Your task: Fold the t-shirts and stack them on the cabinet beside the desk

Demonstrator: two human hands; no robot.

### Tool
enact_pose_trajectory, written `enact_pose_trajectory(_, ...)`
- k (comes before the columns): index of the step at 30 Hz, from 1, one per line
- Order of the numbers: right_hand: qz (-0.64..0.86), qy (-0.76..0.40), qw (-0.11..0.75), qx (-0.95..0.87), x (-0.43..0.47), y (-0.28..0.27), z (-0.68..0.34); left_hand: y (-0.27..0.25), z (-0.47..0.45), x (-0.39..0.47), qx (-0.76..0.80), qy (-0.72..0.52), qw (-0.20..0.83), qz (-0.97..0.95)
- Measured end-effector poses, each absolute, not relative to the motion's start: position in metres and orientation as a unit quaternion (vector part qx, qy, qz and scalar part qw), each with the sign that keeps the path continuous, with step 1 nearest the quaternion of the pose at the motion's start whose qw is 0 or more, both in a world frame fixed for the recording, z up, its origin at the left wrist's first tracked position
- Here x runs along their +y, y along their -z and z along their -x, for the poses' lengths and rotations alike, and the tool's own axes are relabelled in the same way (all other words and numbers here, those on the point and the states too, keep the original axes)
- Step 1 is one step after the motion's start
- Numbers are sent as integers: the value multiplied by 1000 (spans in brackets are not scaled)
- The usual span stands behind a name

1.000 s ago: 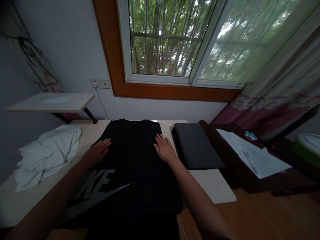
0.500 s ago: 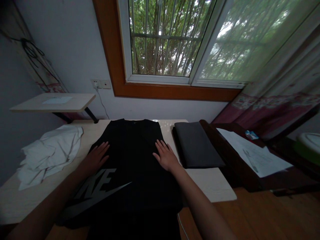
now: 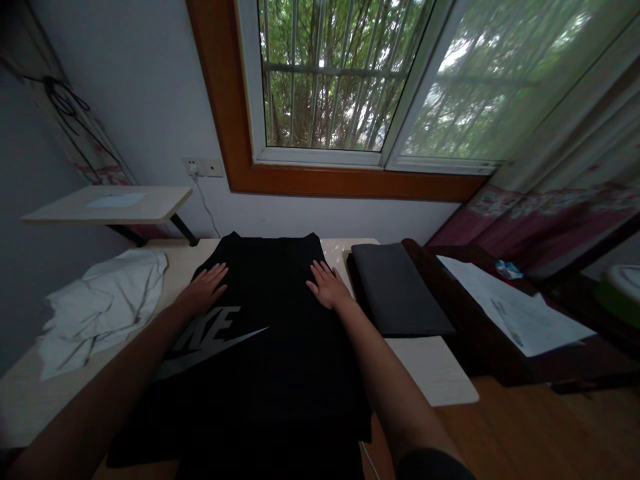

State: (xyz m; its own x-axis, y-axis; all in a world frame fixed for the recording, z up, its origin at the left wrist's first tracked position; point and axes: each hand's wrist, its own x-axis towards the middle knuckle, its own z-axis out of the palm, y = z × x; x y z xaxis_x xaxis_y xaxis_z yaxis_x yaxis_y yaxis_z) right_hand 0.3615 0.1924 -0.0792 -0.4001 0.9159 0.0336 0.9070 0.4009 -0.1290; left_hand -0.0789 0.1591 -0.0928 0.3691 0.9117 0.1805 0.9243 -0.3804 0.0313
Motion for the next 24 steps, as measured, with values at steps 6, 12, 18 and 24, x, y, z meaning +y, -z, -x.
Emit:
enact_pose_trajectory(6, 542, -49, 46, -838, 219, 81, -363, 94, 79, 181, -573, 80, 21, 815)
enact_pose_trajectory(12, 540, -48, 43, -839, 234, 81, -363, 90, 78, 190, -580, 75, 4, 812)
enact_pose_trajectory(18, 549, -16, 64, -833, 227, 81, -359, 88, 77, 184, -572, 113, 21, 812)
enact_pose_trajectory(24, 567, -5, 97, -818, 204, 85, -369, 97, 83, 174, -575, 123, 36, 808)
